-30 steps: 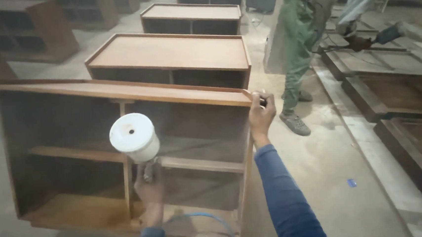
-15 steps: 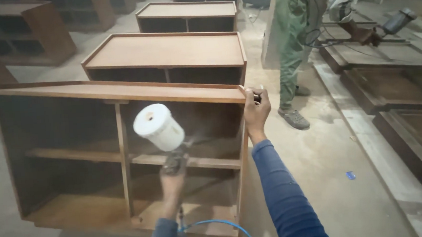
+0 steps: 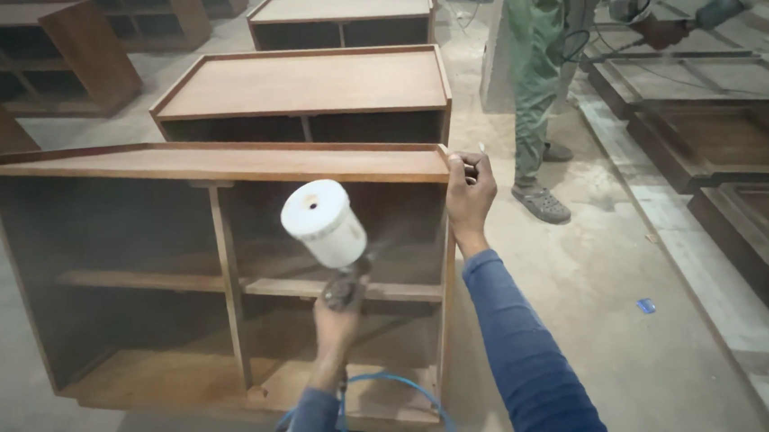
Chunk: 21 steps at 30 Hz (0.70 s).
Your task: The person holds a spray gun connected to a blue air hose and applies finish to a wooden cabinet, steadying and turning the cabinet with the other hand. They spray the interior shelves, dividers, and outer surfaces, repositioning around the piece to coat different sides.
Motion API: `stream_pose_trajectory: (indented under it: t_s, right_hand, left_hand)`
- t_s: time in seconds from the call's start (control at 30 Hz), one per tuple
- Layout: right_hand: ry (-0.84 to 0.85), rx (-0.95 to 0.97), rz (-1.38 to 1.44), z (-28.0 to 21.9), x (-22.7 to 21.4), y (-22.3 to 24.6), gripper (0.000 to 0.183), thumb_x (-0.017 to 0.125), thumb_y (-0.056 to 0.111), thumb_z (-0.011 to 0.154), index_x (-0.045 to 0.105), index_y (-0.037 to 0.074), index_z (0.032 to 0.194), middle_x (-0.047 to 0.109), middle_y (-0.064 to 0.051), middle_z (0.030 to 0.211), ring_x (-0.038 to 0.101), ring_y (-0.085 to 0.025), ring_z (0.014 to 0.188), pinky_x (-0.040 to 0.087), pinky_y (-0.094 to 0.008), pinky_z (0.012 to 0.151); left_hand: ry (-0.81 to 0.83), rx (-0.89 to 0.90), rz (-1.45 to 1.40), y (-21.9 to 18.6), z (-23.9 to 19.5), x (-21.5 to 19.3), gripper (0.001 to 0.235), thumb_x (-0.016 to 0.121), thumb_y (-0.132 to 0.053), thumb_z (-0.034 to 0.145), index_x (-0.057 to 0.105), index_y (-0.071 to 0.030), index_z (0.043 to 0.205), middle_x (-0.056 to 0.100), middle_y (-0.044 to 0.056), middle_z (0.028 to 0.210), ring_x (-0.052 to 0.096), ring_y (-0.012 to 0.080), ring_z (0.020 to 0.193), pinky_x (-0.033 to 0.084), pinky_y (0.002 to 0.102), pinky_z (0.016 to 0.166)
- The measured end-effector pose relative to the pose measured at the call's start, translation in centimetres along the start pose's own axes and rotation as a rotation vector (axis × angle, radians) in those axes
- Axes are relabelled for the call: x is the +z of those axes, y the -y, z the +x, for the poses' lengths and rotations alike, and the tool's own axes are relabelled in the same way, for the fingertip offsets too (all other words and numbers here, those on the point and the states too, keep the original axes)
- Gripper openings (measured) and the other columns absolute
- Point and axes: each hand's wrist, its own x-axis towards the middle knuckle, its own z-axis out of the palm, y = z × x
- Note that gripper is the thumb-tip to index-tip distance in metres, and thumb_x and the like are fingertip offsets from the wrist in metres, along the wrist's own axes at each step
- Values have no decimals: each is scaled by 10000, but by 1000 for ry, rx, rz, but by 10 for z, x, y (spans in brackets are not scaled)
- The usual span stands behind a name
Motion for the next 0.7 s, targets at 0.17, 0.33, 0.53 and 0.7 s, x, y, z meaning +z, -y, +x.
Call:
stream_pose_trajectory:
  t_s: [0.17, 0.33, 0.53, 0.7]
  right_hand:
    - [30, 18, -28, -1, -4, 3, 156, 666, 186, 1003, 667, 32, 973, 655, -15, 825, 584, -74, 716, 504, -254, 661]
    - [27, -33, -13, -3, -4, 8, 132, 653, 161, 993, 674, 33, 970, 692, -17, 862, 608, -73, 733, 518, -255, 684]
    - [28, -73, 5, -4, -4, 8, 109, 643, 135, 1012, 667, 35, 974, 687, -7, 867, 603, -67, 739, 515, -251, 689]
    - [14, -2, -9, -2, -3, 4, 116, 653, 140, 995, 664, 34, 947, 674, -13, 836, 566, -79, 703, 490, -258, 651]
  left_hand:
    - [150, -100, 29, -6, 11, -16, 360, 753, -351, 943, 751, 3, 1010, 744, 120, 879, 626, 198, 782, 519, 391, 710]
    - [-118, 18, 128, -3, 28, -78, 343, 759, -339, 911, 740, -68, 1121, 774, 83, 1079, 709, 207, 985, 523, 332, 826]
    - [-180, 98, 312, -37, 15, -80, 492, 732, -363, 919, 648, -114, 1334, 741, 127, 1145, 718, 252, 1045, 567, 400, 874]
    - [168, -75, 216, -44, 9, -25, 380, 725, -307, 933, 696, -134, 1270, 766, 97, 1118, 723, 207, 1005, 568, 370, 863]
